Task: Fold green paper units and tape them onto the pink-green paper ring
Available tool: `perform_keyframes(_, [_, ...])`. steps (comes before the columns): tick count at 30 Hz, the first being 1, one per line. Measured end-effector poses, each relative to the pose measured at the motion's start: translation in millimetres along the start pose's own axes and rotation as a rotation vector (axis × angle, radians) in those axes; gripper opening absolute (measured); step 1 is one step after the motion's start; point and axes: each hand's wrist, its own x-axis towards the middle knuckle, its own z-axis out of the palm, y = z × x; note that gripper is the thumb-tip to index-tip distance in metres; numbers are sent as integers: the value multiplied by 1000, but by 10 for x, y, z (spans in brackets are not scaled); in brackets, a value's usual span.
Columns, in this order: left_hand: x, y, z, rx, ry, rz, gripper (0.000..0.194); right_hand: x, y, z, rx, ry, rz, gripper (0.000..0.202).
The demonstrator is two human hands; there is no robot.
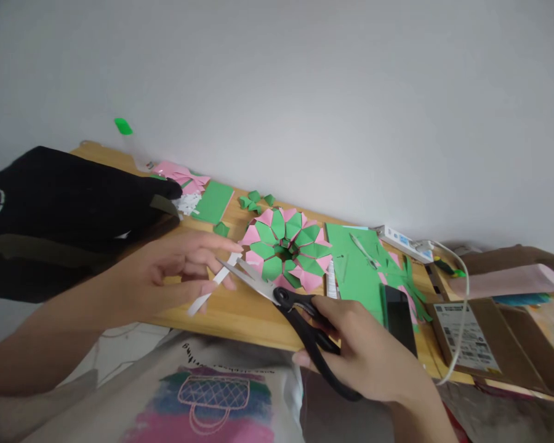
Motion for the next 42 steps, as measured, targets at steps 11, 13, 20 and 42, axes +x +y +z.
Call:
perform_keyframes(11, [-80, -45, -60, -188, -255, 77, 11, -57, 74, 16, -453, 120, 252, 24])
perform_keyframes(13, [-182, -100, -121, 16, -302, 97, 12, -108, 259, 56, -604, 155, 508, 22])
perform_keyframes(20, [-237, -735, -358, 1095, 275, -195, 41, -349, 1079, 382, -556, 144, 1220, 40])
perform_keyframes(42, [257, -513, 453, -630, 115, -135, 28, 396, -265, 878, 697, 699, 282, 9])
